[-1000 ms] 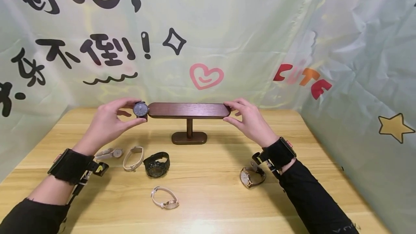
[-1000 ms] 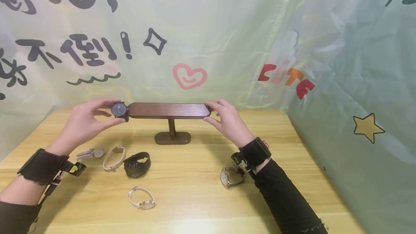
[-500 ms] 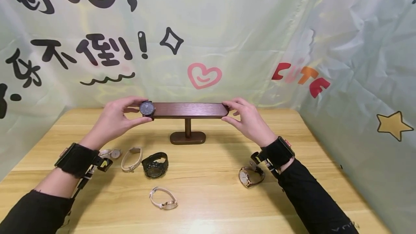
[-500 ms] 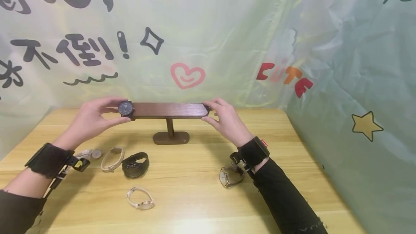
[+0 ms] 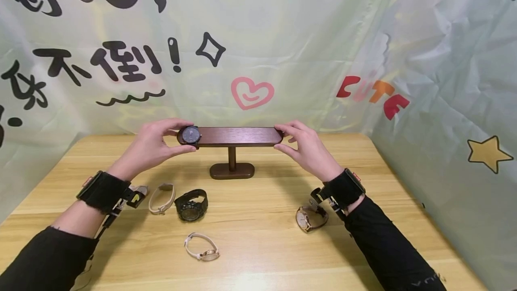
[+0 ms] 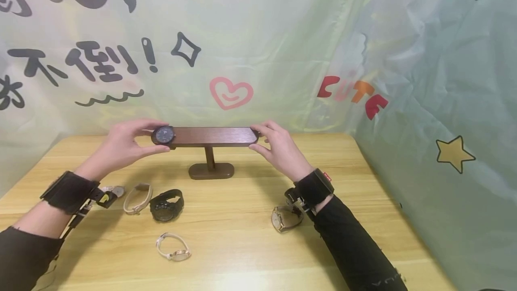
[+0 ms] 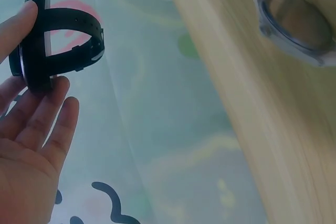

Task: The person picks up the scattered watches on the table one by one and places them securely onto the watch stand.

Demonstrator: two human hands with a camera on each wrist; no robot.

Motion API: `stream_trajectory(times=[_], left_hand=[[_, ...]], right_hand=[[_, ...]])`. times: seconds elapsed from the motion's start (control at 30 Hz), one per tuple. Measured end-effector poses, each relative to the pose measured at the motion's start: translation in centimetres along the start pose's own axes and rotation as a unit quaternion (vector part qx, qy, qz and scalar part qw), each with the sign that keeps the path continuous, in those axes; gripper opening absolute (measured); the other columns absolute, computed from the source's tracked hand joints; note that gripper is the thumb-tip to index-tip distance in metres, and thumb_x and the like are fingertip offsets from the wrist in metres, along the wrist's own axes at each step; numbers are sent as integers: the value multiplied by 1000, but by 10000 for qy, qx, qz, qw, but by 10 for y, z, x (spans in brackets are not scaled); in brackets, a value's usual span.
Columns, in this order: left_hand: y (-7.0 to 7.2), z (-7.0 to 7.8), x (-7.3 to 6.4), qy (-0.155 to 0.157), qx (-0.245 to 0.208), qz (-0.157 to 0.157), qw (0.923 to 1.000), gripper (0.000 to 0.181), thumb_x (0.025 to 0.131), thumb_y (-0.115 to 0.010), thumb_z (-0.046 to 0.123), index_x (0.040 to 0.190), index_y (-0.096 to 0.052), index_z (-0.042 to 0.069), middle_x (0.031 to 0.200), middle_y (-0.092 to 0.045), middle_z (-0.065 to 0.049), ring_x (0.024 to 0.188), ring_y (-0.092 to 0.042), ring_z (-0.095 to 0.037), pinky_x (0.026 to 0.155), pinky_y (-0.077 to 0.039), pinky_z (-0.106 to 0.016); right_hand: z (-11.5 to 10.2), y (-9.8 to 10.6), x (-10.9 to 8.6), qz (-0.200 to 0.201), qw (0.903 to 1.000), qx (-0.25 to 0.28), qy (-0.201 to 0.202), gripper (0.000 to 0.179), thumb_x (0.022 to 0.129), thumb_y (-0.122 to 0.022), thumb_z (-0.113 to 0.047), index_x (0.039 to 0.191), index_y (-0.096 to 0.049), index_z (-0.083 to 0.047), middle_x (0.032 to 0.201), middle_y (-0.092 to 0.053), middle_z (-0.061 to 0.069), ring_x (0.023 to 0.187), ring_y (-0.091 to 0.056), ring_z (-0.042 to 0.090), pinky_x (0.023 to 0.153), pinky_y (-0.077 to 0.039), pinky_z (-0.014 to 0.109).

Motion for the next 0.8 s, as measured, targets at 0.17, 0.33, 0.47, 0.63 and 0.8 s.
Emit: stream_trajectory(times=[0.17, 0.33, 0.47, 0.63, 0.8], left_hand=[[-4, 3, 4, -41, 55, -42, 10000, 57, 84, -95, 28, 134, -74, 14, 124, -79, -7, 96, -72, -19, 78, -53, -27], [-6, 4, 8, 9, 73, -99, 9999, 56, 85, -94, 32, 134, -74, 15, 125, -79, -8, 92, -68, -18, 79, -50, -32], [-9, 7, 11, -17, 52, -160, 9999, 55, 84, -94, 32, 133, -74, 15, 128, -78, -9, 95, -70, -21, 81, -53, -38], [-16, 13, 18, -100, 0, -286, 9995, 55, 85, -94, 32, 132, -74, 14, 127, -78, -9, 102, -73, -24, 85, -56, -42], [-23, 19, 23, -157, -25, -363, 9992, 55, 85, -94, 31, 132, -73, 12, 127, -77, -9, 105, -72, -25, 87, -57, -43]], right_hand=[[0, 0, 0, -18, 10000, 16, 2, 50, 97, -82, -19, 143, -67, -4, 128, -67, 12, 112, -71, 29, 97, -64, 42], [0, 0, 0, -7, 10000, 39, 19, 50, 97, -82, -18, 143, -67, -3, 127, -68, 12, 111, -71, 28, 96, -64, 43], [1, 0, 1, 15, 10000, 58, 40, 50, 97, -82, -18, 142, -67, -3, 127, -68, 12, 110, -71, 29, 96, -64, 44], [0, 0, 1, 8, 10000, 36, 51, 50, 97, -82, -19, 142, -67, -3, 127, -69, 12, 110, -71, 27, 96, -64, 44], [0, 0, 1, -19, 10000, 11, 48, 51, 97, -82, -19, 143, -67, -3, 128, -68, 12, 111, -71, 26, 97, -63, 41]])
Point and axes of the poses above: each hand's wrist, its own x-axis towards the middle knuckle, its own y-axis out of the back of the hand, z = x × y, the point moved 8 cm from there along x, towards the middle knuckle
